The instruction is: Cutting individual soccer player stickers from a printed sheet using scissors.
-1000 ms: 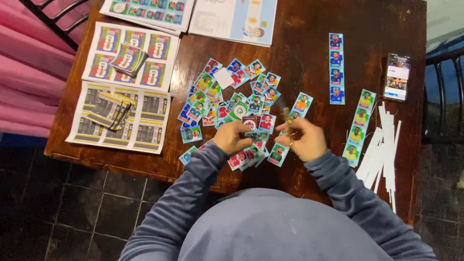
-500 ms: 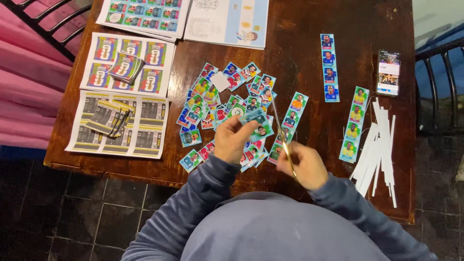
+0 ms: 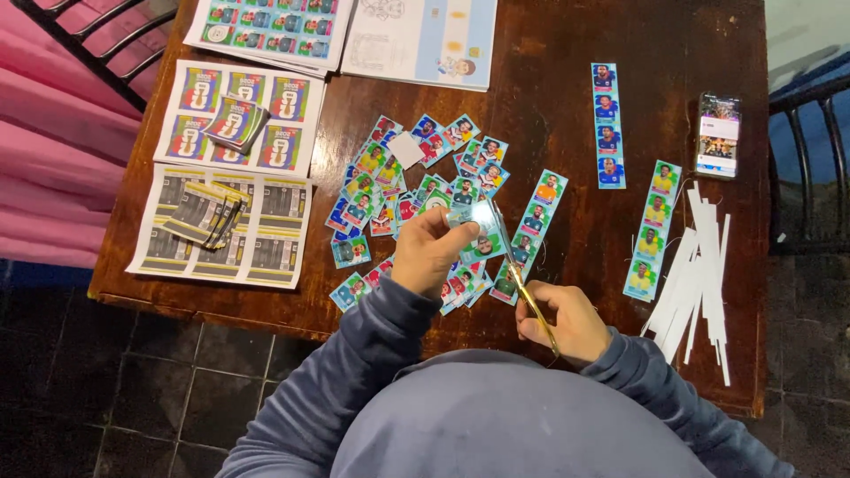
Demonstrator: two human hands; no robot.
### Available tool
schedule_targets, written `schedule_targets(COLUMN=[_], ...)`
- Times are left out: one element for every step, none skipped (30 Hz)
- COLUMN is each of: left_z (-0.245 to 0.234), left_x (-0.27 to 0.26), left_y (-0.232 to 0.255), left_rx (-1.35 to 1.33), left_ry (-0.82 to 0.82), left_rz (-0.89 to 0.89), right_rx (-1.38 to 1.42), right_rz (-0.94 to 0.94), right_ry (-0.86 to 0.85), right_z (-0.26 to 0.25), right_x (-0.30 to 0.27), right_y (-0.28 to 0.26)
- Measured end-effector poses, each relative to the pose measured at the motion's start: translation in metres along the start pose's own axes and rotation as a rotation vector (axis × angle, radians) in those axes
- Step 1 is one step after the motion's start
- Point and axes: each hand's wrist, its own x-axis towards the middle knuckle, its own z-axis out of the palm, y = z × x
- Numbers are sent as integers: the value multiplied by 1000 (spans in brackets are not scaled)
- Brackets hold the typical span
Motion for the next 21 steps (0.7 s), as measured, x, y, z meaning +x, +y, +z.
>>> schedule_targets(left_z=[0,-1,-1,-3,-5,-7,-6,-6,-5,-4,-2,0,0,0,1,0,0,0,0,0,0], left_x=[0,-1,-1,0,1,1,1,0,0,-2,-4,-6,-6,-6,-6,-6,-5,-5,-5,-5,-5], left_y=[-1,-2,-3,-7,-11,-15,-15,-15,-15,-11,-8,-5,-5,-5,-5,-5,-6,-7,-7,-7,-8], left_rx=[0,-1,-3,-3,-6,-9,-10,-17,-24,-24,-49,-73,-73,-80,-87,-87,-73,-60,-59,-52,-44], left_ry=[1,3,4,6,4,2,4,-3,-10,-7,-16,-24,-24,-18,-12,-13,-5,3,1,2,4], left_rz=[1,7,15,16,28,40,41,55,68,69,65,60,59,44,28,27,20,13,14,16,16], right_rx=[0,13,25,24,40,55,54,62,71,71,94,116,116,136,155,156,169,182,182,186,190], right_rz=[-1,7,14,13,24,36,35,41,47,46,64,82,83,87,91,91,104,116,116,123,131], right_ry=[-1,-7,-13,-14,-17,-19,-21,-19,-17,-19,-13,-7,-7,-8,-8,-8,-3,1,3,7,11], right_z=[0,0,0,0,0,1,1,2,2,3,3,3,4,5,5,6,6,7,7,7,7], right_x=[0,1,2,2,2,2,2,2,3,3,2,1,0,0,-1,-2,-2,-3,-3,-4,-5], right_y=[-1,-3,-5,-5,-5,-5,-3,-1,1,2,3,5,4,3,3,2,2,1,2,3,3])
